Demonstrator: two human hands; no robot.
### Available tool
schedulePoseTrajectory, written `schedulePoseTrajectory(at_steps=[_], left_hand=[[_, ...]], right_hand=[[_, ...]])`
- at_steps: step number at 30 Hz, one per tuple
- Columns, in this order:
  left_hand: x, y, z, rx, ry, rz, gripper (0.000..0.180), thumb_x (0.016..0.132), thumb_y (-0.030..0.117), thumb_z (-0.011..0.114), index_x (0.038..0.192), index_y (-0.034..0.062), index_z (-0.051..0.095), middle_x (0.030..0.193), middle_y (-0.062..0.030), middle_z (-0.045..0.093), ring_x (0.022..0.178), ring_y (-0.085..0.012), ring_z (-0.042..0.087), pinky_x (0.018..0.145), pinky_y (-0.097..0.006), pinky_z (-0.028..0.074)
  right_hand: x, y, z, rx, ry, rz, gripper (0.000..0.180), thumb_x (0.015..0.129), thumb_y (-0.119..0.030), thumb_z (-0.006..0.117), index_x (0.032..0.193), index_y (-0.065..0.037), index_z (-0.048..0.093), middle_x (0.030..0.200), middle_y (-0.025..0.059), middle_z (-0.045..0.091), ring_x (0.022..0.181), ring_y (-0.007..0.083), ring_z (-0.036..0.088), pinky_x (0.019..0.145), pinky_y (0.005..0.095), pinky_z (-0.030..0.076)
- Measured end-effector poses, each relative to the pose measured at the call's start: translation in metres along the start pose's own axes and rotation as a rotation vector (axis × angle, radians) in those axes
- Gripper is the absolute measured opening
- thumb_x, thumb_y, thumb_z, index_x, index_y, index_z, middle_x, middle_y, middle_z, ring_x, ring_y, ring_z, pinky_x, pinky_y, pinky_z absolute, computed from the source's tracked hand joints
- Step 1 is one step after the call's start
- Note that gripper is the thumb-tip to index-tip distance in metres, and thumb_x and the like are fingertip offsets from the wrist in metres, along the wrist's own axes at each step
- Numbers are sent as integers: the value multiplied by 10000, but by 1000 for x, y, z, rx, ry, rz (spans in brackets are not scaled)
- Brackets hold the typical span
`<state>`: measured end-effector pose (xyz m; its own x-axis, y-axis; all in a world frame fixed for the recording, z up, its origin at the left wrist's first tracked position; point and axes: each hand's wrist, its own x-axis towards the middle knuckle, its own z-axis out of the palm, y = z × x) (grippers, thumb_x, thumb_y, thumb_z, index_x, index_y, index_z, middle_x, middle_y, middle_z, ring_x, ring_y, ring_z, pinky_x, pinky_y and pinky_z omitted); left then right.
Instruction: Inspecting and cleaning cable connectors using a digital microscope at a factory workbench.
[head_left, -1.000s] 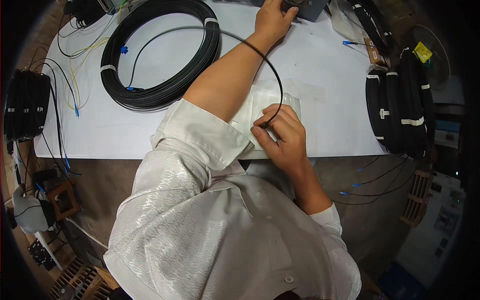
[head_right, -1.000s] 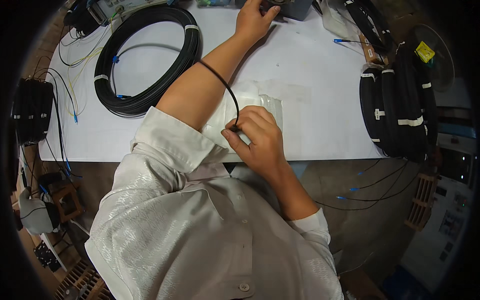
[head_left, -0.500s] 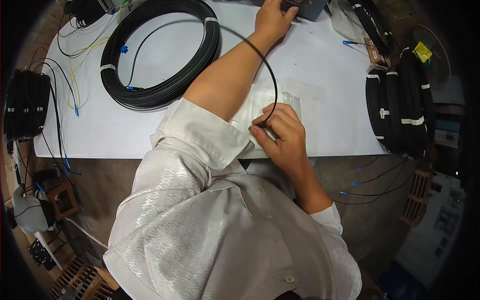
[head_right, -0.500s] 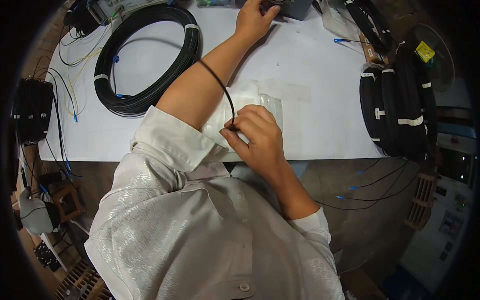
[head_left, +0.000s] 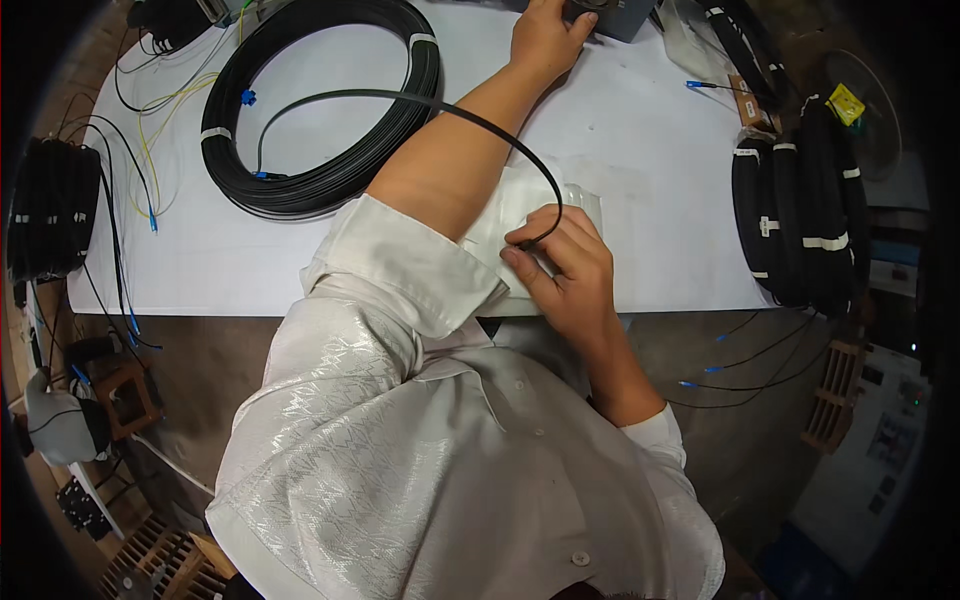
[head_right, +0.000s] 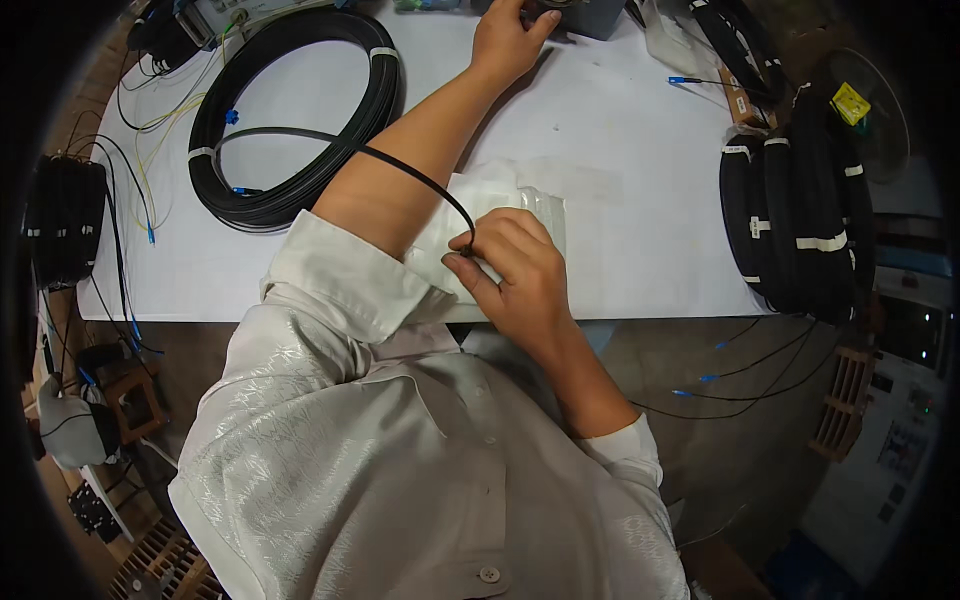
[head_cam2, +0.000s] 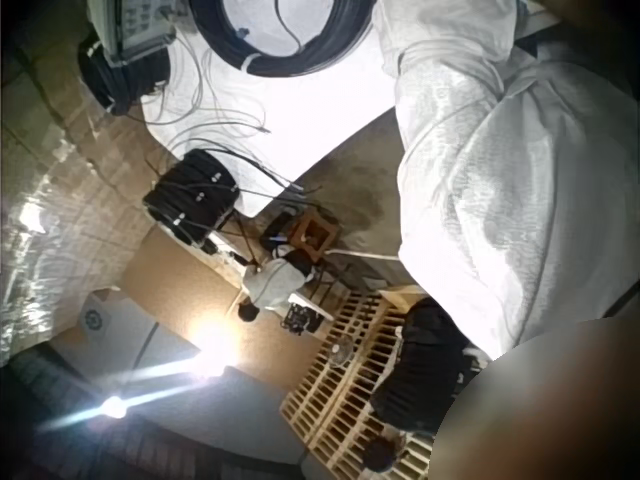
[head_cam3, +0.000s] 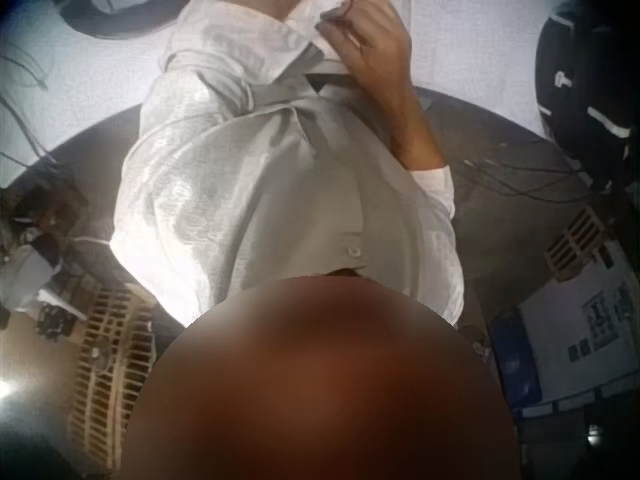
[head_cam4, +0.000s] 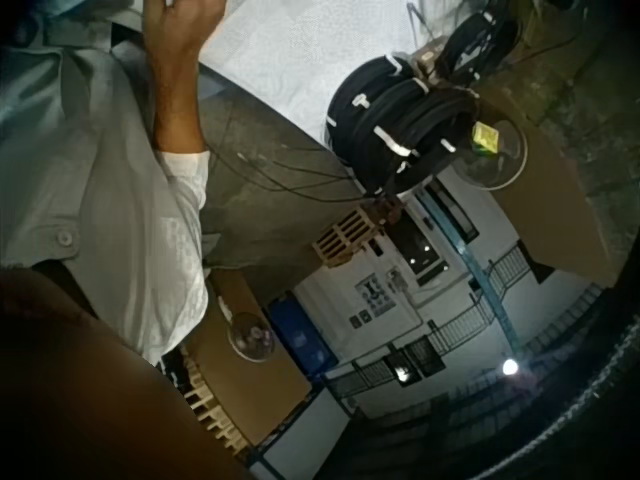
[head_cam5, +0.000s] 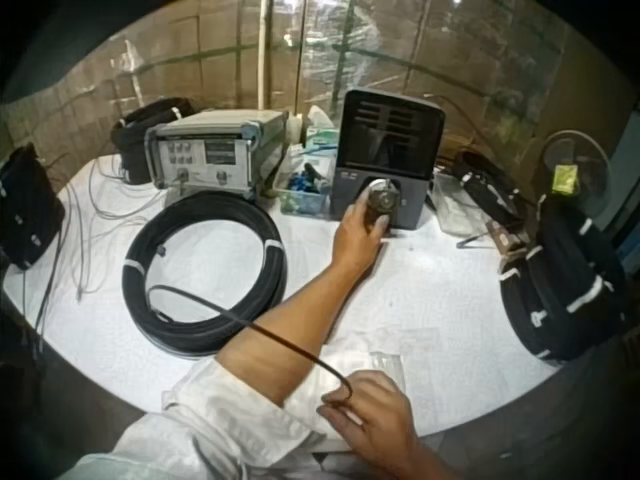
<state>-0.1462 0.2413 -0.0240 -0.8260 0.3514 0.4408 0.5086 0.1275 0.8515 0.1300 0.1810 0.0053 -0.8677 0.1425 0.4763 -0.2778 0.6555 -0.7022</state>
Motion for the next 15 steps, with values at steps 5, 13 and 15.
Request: schedulePoseTrajectory(at_steps=[5, 13, 15], left_hand=[[1, 0, -3, 6, -1, -4, 632, 980, 247, 722, 1545, 109, 476, 1238, -208, 648, 1105, -373, 661, 952, -438, 530], [1, -3, -1, 20, -4, 8, 622, 979, 235, 722, 1538, 102, 483, 1225, -208, 651, 1096, -382, 663, 946, -440, 535], [1, -4, 1, 2, 14, 21, 628, 972, 235, 730, 1537, 110, 486, 1216, -211, 651, 1081, -381, 666, 937, -437, 537]], right_hand=[[0, 2, -1, 6, -48, -35, 133, 805, -82, 842, 863, -29, 735, 837, 85, 685, 909, 270, 657, 760, 379, 533], [-2, 3, -2, 16, -49, -30, 138, 809, -93, 847, 873, -28, 743, 818, 76, 680, 906, 266, 657, 759, 370, 532], [-1, 0, 0, 25, -24, 11, 136, 805, -92, 847, 861, -30, 739, 815, 74, 682, 905, 264, 659, 757, 368, 531]])
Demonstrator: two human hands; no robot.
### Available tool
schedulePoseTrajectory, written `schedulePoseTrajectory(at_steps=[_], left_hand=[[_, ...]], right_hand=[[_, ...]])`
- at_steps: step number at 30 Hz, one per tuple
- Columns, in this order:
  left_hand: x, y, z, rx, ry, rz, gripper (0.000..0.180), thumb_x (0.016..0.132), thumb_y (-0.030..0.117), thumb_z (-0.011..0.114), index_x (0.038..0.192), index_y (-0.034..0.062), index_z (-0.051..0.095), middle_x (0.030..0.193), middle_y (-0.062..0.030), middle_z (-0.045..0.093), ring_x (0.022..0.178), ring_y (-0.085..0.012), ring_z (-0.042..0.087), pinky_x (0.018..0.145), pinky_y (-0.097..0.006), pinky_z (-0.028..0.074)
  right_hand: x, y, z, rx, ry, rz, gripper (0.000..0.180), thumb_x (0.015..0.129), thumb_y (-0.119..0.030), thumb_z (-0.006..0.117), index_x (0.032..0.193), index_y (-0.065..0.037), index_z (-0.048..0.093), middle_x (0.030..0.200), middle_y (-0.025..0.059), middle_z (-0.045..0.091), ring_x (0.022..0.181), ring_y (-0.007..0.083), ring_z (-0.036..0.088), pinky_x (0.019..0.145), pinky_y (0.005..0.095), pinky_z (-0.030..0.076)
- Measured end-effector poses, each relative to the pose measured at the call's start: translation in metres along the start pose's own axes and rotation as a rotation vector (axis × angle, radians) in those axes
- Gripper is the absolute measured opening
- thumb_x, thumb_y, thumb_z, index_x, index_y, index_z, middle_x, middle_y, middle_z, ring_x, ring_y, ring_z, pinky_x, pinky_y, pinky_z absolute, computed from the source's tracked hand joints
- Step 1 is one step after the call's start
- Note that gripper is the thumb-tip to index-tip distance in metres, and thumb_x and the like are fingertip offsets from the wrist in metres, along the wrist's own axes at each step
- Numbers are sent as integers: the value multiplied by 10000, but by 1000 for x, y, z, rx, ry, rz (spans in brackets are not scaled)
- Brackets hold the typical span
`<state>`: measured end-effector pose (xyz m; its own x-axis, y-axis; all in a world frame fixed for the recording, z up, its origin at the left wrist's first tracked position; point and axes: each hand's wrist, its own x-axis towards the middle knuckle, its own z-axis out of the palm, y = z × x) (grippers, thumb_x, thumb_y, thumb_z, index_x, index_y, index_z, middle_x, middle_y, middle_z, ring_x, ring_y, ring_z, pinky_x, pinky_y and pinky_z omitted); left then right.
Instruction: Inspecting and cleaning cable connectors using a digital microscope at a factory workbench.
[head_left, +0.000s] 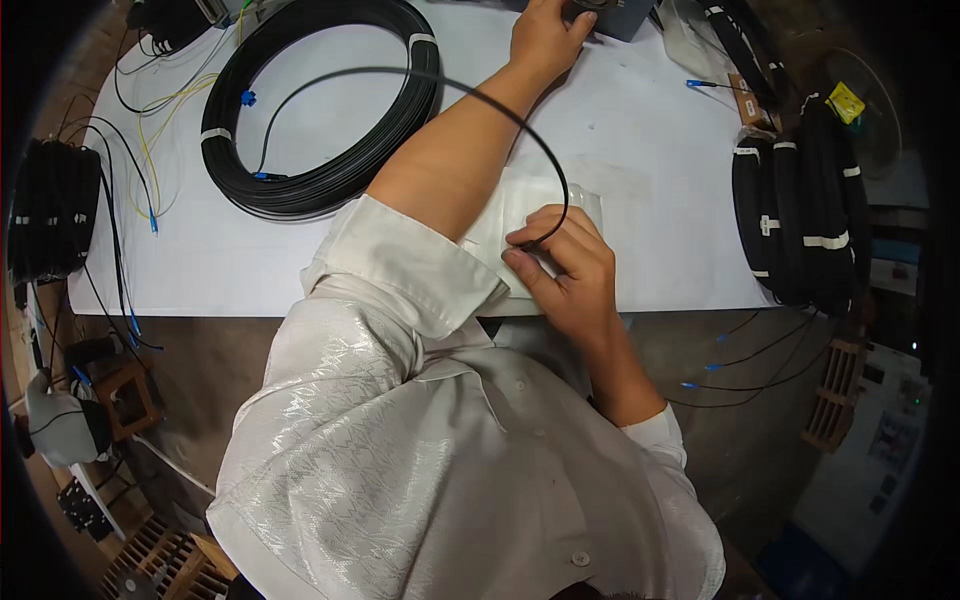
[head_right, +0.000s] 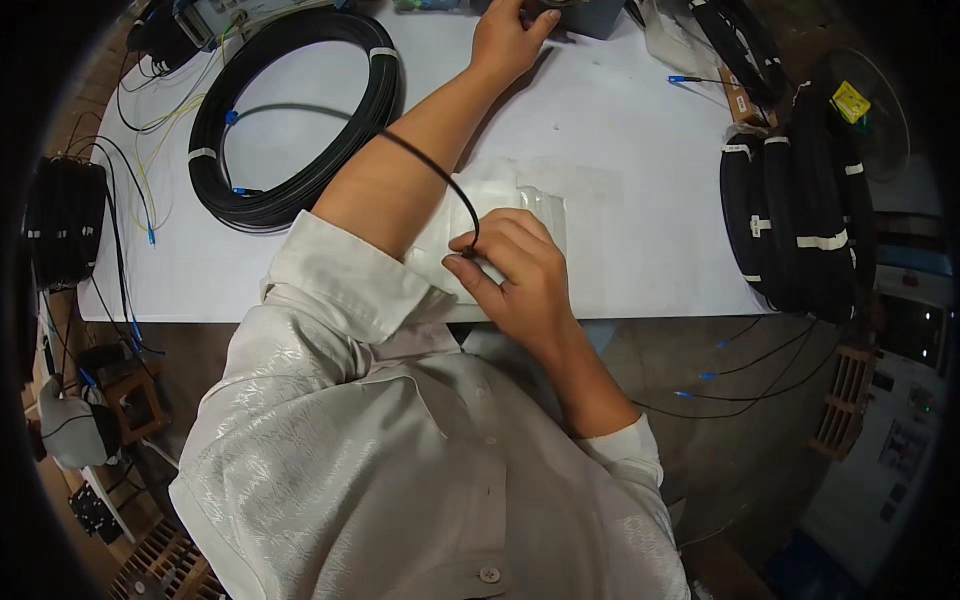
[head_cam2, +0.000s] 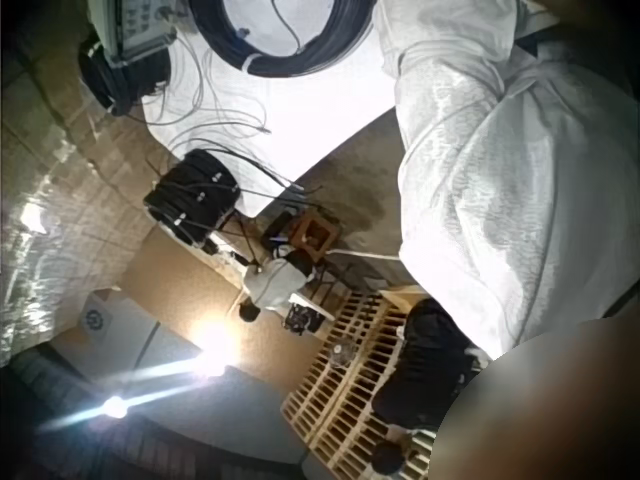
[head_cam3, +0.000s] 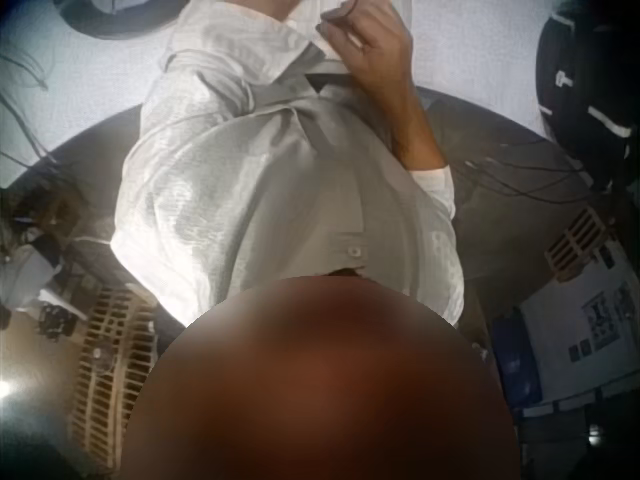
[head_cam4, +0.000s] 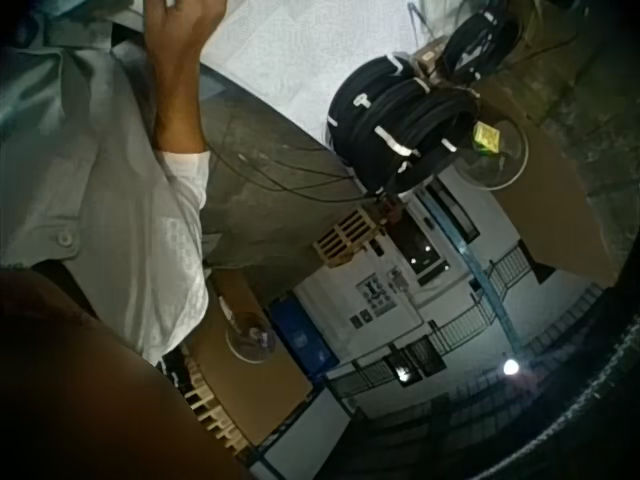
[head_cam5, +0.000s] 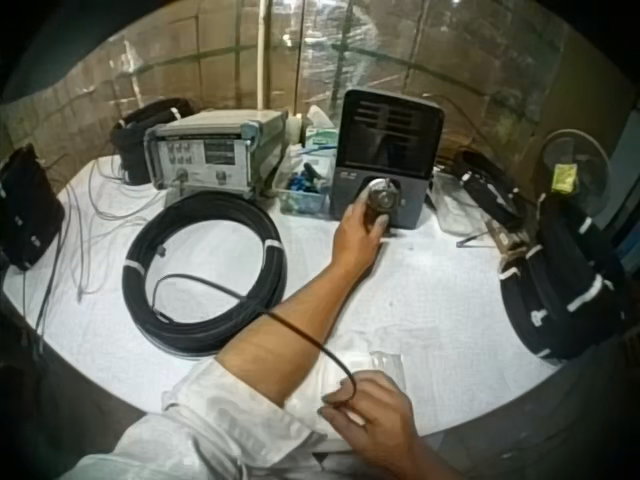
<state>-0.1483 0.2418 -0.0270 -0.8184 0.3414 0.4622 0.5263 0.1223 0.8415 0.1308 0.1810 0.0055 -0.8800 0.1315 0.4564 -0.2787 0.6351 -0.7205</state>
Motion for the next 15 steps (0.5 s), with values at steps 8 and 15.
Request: schedulePoseTrajectory(at_steps=[8, 15], left_hand=[[0, 3, -3, -14, 7, -8, 643, 958, 226, 744, 1539, 119, 489, 1172, -211, 655, 1031, -372, 671, 909, -437, 539], [-3, 9, -5, -3, -4, -9, 641, 959, 220, 740, 1541, 122, 490, 1144, -203, 655, 1001, -360, 673, 887, -437, 540]], right_hand=[[0, 2, -1, 1, -12, -32, 139, 811, -82, 843, 887, -19, 744, 831, 83, 684, 880, 261, 654, 754, 364, 527], [-8, 4, -5, 103, 147, -55, 147, 827, -73, 841, 916, -1, 749, 844, 96, 670, 828, 250, 630, 723, 350, 514]])
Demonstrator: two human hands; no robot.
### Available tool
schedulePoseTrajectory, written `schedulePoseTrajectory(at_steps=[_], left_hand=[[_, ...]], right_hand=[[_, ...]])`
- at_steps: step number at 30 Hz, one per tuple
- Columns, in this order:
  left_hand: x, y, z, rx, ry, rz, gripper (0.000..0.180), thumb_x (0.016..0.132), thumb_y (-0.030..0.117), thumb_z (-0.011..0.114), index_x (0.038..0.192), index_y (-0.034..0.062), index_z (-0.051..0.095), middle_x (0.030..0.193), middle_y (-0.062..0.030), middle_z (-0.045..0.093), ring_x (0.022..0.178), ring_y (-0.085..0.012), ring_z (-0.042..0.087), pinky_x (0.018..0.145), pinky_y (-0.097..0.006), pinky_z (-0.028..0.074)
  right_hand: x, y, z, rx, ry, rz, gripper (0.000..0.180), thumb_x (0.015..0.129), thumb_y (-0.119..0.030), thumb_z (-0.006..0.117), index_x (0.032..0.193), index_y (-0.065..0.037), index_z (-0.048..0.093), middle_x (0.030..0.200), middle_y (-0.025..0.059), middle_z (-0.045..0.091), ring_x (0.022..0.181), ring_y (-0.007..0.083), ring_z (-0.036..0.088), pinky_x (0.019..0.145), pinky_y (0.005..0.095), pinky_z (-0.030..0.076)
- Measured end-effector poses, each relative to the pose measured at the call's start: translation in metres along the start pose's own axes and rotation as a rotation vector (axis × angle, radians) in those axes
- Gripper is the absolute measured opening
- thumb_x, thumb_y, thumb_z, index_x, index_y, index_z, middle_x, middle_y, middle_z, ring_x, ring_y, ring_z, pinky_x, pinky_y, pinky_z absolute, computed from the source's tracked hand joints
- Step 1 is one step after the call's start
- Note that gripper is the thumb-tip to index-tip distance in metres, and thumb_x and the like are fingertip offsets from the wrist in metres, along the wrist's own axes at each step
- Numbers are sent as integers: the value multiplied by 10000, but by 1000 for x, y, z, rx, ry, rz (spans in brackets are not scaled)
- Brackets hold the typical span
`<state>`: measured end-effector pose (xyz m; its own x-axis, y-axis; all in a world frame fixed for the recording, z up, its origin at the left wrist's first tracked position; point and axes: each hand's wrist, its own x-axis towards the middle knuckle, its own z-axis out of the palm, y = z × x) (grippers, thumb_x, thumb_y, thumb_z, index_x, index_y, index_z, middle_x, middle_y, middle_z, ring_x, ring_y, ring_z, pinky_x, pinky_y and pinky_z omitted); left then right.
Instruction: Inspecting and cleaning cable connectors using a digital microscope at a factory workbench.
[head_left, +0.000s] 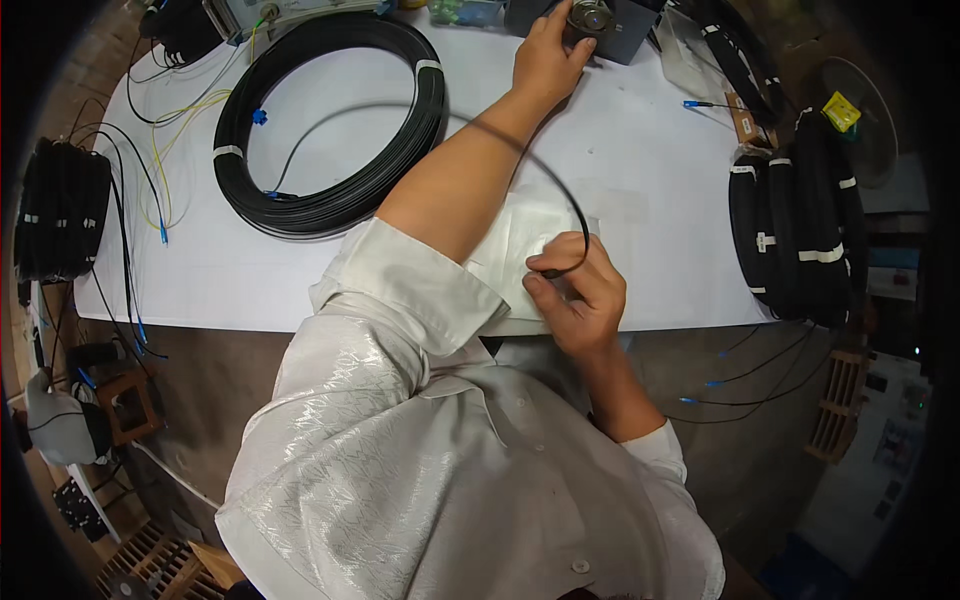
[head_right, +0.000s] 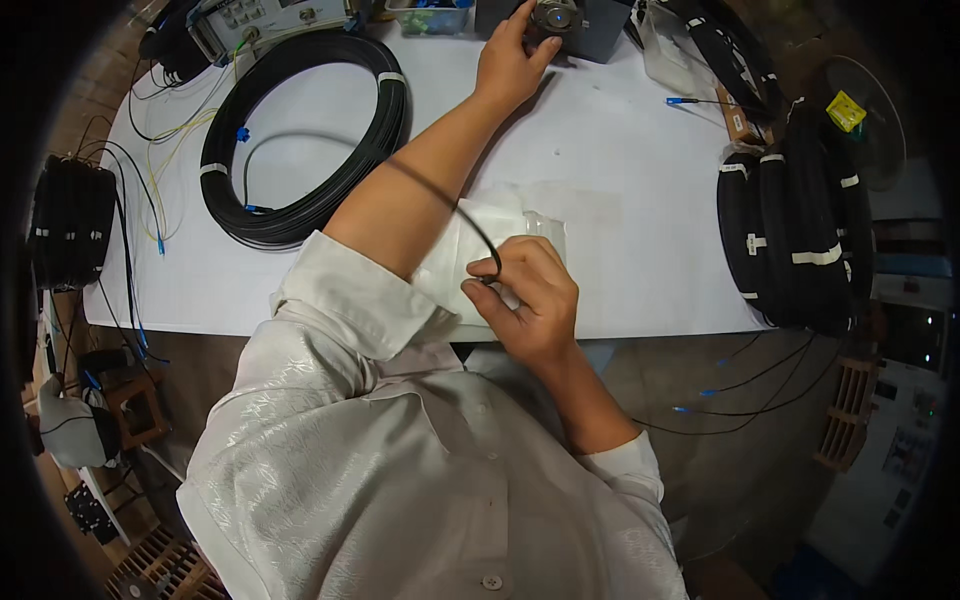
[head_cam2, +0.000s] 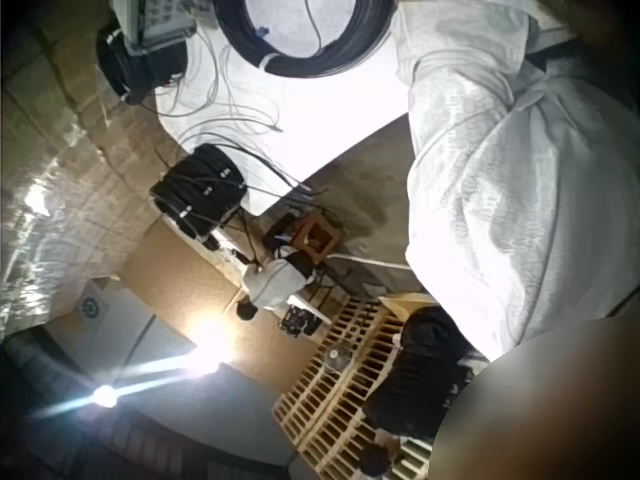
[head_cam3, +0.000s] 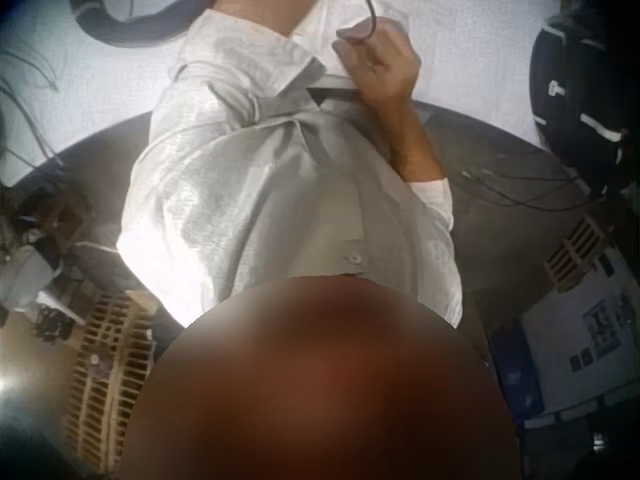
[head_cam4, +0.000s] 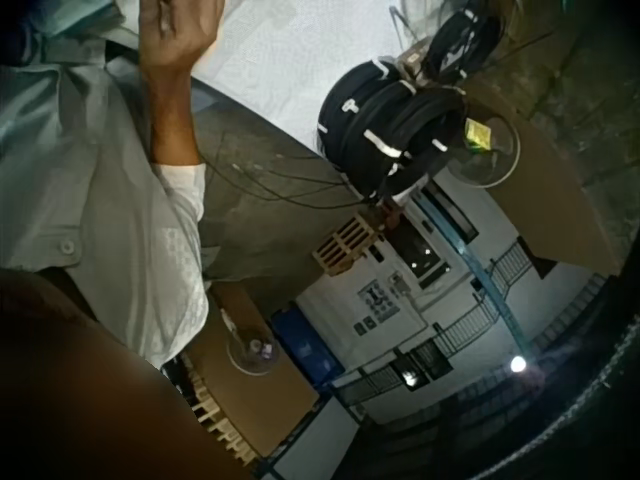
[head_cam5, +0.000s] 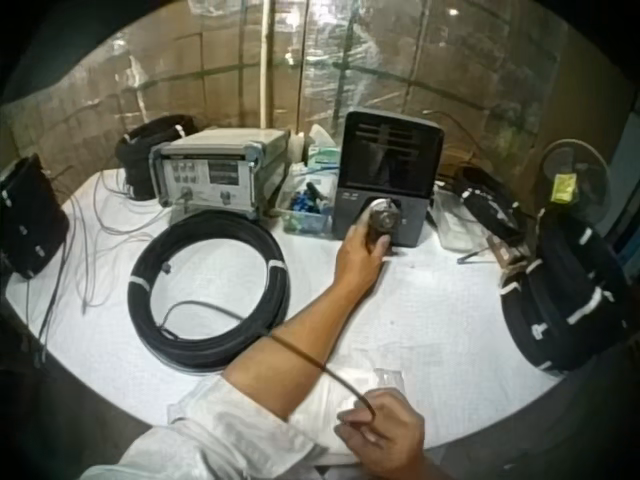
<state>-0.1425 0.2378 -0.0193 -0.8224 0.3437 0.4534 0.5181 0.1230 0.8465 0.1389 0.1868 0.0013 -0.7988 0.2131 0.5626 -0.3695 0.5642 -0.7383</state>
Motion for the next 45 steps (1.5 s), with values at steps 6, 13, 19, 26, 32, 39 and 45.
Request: schedulePoseTrajectory(at_steps=[6, 13, 19, 26, 32, 39, 45], left_hand=[[1, -5, 2, 16, 4, 12, 655, 957, 221, 738, 1548, 118, 477, 1156, -207, 654, 1033, -383, 665, 911, -445, 535], [2, -2, 3, 63, -5, -11, 689, 958, 239, 737, 1568, 106, 445, 1222, -226, 649, 1111, -401, 653, 960, -452, 525], [5, -10, 1, 76, -2, -6, 695, 959, 253, 739, 1570, 106, 443, 1237, -230, 646, 1116, -402, 654, 957, -451, 528], [-1, -22, 11, 18, 61, 84, 690, 909, 311, 782, 1509, 128, 496, 1100, -120, 646, 886, -277, 689, 816, -422, 559], [0, -16, 13, 2, 22, 50, 786, 920, 293, 772, 1591, 132, 395, 1143, -123, 658, 851, -251, 698, 810, -405, 565], [1, -14, 16, -48, -13, -16, 838, 927, 270, 766, 1618, 71, 335, 1271, -177, 659, 819, -248, 715, 788, -386, 575], [1, -15, 19, -61, 10, -22, 840, 925, 249, 761, 1630, 104, 328, 1284, -189, 666, 799, -253, 724, 765, -379, 584]], right_hand=[[-2, 0, 0, 24, 87, 67, 153, 831, -60, 846, 939, 3, 759, 820, 102, 695, 840, 247, 646, 694, 340, 521], [0, 4, 3, -136, -66, 43, 146, 818, -84, 852, 910, -26, 756, 814, 82, 711, 956, 276, 670, 729, 356, 544], [1, 0, 4, -64, -103, 84, 79, 834, -31, 807, 858, -10, 735, 802, 75, 696, 929, 273, 653, 771, 362, 536], [12, -1, -7, -7, 17, 109, 124, 786, 20, 815, 868, 5, 723, 824, 110, 699, 838, 268, 670, 711, 354, 539], [90, 39, -46, -341, 246, -121, 147, 836, 15, 783, 974, 3, 736, 924, 129, 732, 869, 284, 693, 786, 359, 553], [186, 104, -45, -378, 403, -261, 150, 890, -85, 765, 1026, -24, 746, 950, 129, 740, 868, 275, 715, 794, 352, 562], [199, 164, -24, -319, 440, -109, 206, 900, -148, 781, 1030, -12, 696, 1030, 143, 750, 949, 268, 735, 857, 357, 567]])
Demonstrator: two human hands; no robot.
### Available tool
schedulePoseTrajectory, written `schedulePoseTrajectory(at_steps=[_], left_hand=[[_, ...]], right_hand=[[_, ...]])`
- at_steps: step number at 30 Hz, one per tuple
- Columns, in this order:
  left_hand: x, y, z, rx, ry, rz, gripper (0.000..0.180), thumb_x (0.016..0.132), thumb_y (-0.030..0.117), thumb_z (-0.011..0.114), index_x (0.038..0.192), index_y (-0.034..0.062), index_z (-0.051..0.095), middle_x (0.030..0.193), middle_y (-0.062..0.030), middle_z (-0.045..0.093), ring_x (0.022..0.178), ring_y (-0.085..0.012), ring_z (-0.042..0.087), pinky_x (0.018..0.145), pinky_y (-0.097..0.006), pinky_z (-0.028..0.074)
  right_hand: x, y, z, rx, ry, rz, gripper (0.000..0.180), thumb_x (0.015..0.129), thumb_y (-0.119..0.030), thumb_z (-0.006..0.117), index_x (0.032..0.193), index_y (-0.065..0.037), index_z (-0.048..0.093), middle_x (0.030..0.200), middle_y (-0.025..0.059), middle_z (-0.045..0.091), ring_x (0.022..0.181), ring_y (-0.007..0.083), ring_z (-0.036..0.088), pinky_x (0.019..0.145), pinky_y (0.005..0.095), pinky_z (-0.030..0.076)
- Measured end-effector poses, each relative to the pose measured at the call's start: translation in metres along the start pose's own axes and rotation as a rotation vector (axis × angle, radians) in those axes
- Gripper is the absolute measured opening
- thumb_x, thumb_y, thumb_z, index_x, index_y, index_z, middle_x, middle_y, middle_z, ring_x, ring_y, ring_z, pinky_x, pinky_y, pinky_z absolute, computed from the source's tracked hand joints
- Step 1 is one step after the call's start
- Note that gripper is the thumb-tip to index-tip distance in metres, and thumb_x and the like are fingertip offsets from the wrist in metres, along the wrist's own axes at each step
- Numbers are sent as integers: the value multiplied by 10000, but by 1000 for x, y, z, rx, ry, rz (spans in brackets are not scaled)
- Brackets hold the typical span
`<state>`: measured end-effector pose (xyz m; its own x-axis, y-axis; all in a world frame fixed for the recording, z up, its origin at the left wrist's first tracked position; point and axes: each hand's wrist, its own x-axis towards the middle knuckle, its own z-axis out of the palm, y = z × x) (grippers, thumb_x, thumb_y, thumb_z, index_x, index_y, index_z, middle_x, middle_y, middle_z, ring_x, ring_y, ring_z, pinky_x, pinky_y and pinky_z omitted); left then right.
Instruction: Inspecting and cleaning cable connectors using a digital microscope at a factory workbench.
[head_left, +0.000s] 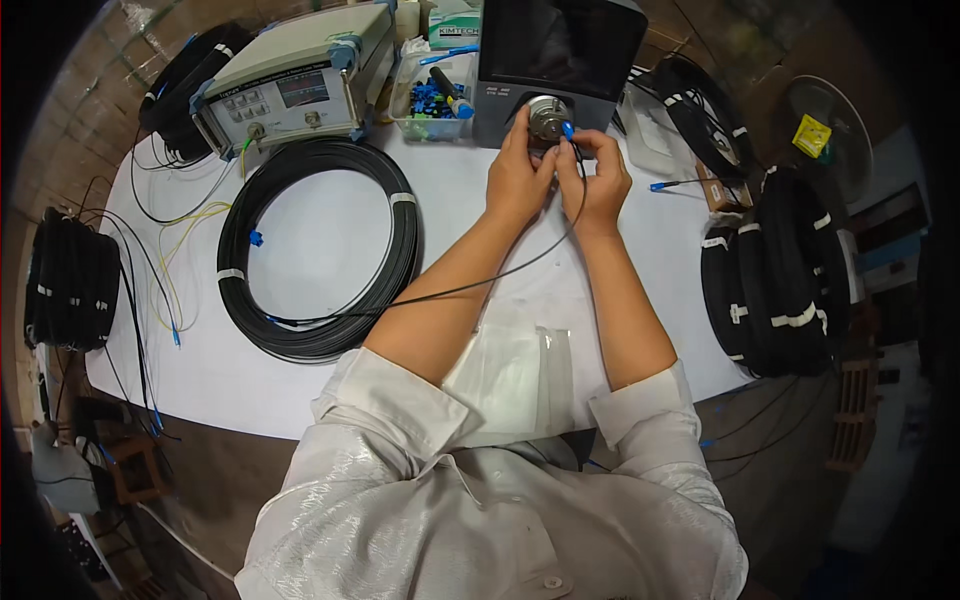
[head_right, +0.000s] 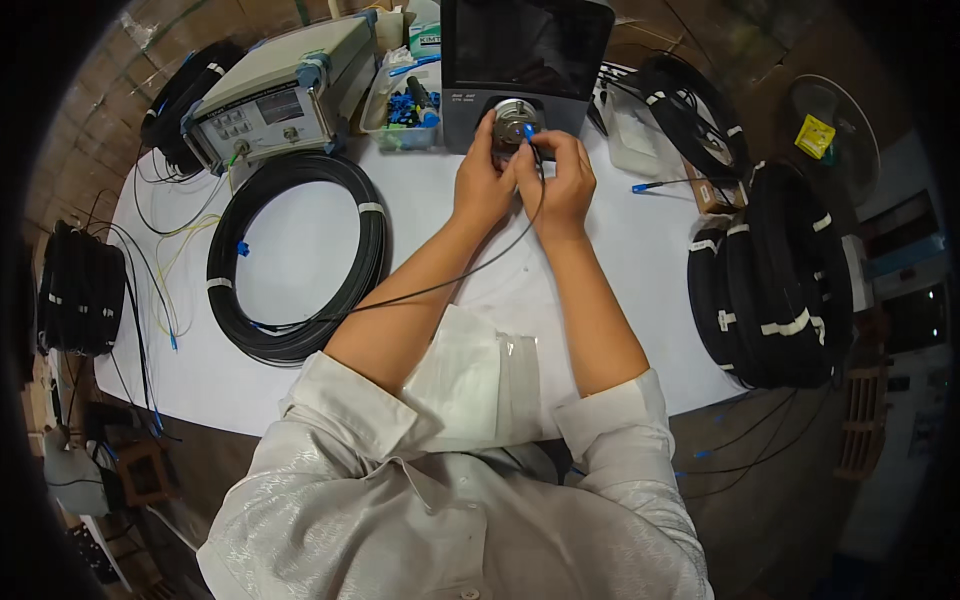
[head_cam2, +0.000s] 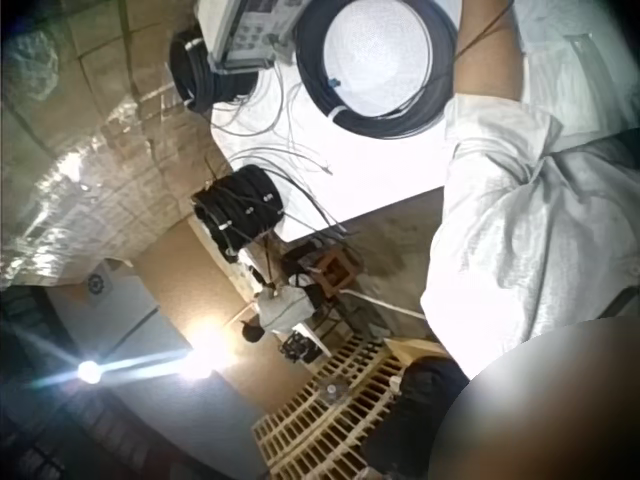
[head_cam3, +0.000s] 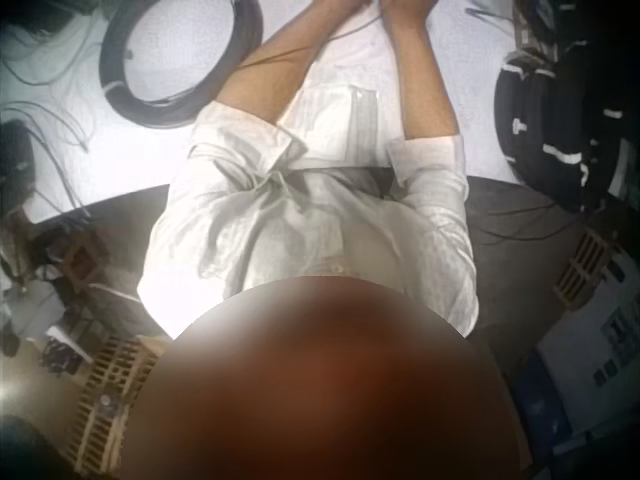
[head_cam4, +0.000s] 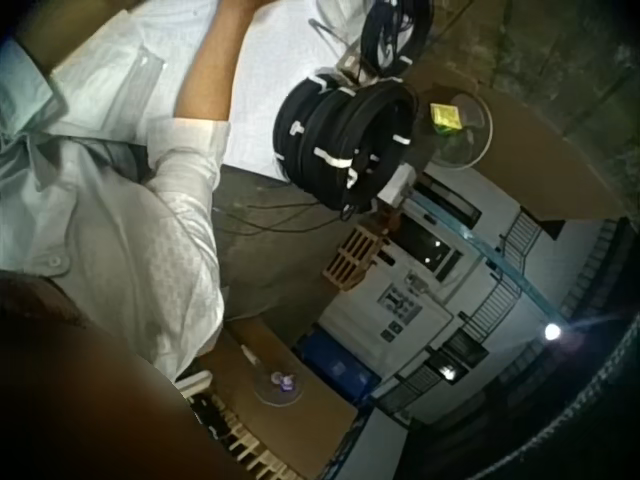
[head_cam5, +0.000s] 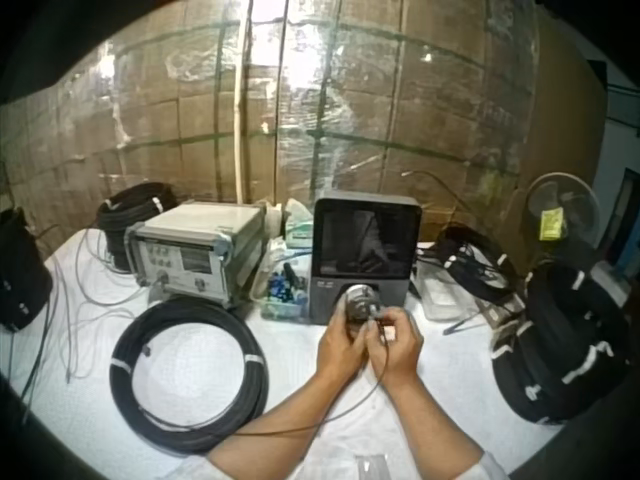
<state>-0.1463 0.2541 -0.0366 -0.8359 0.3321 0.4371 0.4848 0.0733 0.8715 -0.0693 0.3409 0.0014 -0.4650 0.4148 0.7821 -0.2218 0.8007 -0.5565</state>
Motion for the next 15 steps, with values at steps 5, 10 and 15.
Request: schedulePoseTrajectory(at_steps=[5, 10, 15], left_hand=[[2, -5, 1, -14, 4, -16, 817, 925, 203, 751, 1629, 141, 340, 1296, -182, 663, 804, -234, 715, 758, -370, 585], [3, -8, 1, -40, 26, 15, 790, 921, 144, 741, 1616, 123, 365, 1296, -172, 664, 799, -218, 704, 752, -357, 582], [2, -4, 2, -62, 19, 11, 771, 924, 144, 738, 1609, 124, 384, 1272, -159, 670, 790, -212, 706, 750, -350, 582]], right_hand=[[-11, 14, 12, -20, 26, -80, 176, 882, -131, 784, 995, -30, 693, 1152, 181, 739, 1101, 349, 713, 957, 403, 552], [-10, 13, 15, -49, 22, -142, 152, 870, -105, 787, 976, -36, 702, 1097, 168, 740, 1093, 341, 708, 943, 410, 558], [-8, 15, 13, -90, 15, -200, 150, 864, -100, 790, 971, -37, 705, 1027, 149, 745, 1086, 333, 705, 923, 413, 560]])
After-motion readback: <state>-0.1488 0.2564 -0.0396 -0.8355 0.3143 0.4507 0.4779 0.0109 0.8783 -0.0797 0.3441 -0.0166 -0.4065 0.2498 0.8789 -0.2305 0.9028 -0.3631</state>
